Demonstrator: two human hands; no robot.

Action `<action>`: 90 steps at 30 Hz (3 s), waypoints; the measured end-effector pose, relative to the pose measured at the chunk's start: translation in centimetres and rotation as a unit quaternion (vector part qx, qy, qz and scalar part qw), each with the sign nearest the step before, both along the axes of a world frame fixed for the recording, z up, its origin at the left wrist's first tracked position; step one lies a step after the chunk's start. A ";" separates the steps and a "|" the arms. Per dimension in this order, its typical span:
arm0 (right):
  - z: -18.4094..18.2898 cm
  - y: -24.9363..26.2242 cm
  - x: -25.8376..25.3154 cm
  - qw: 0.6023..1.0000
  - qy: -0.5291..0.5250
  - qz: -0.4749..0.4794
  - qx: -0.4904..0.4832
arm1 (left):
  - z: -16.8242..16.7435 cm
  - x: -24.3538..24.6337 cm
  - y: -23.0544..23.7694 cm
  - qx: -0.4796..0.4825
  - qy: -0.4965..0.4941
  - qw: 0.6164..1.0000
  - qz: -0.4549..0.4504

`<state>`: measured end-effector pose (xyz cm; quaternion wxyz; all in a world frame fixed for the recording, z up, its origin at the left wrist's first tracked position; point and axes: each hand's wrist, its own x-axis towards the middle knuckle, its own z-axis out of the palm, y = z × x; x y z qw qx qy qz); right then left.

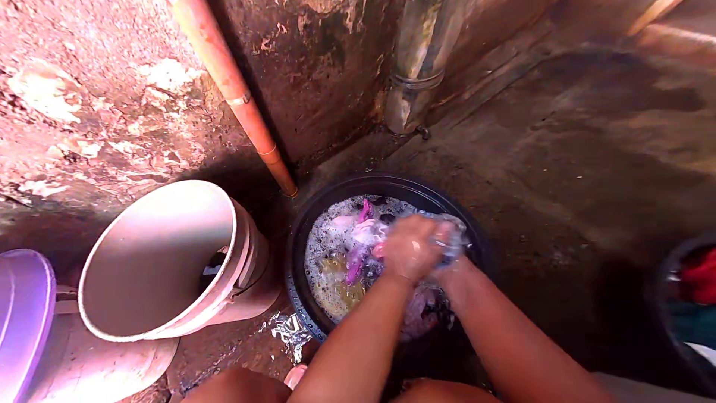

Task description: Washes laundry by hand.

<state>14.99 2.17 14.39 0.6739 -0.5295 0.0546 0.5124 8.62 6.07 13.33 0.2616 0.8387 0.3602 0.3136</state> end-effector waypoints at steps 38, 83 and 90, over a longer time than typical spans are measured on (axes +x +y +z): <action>5.7 4.0 0.9 0.882 -0.421 0.210 0.023 | 3.5 -4.8 3.4 -0.625 -0.473 0.621 0.014; -10.5 -5.8 -1.4 0.629 -0.371 0.658 -0.185 | 11.0 -11.6 9.4 -0.349 0.106 0.928 0.081; 1.3 -3.7 2.3 0.940 -0.210 0.266 0.034 | -6.8 -8.9 0.7 -0.603 -0.050 0.790 0.095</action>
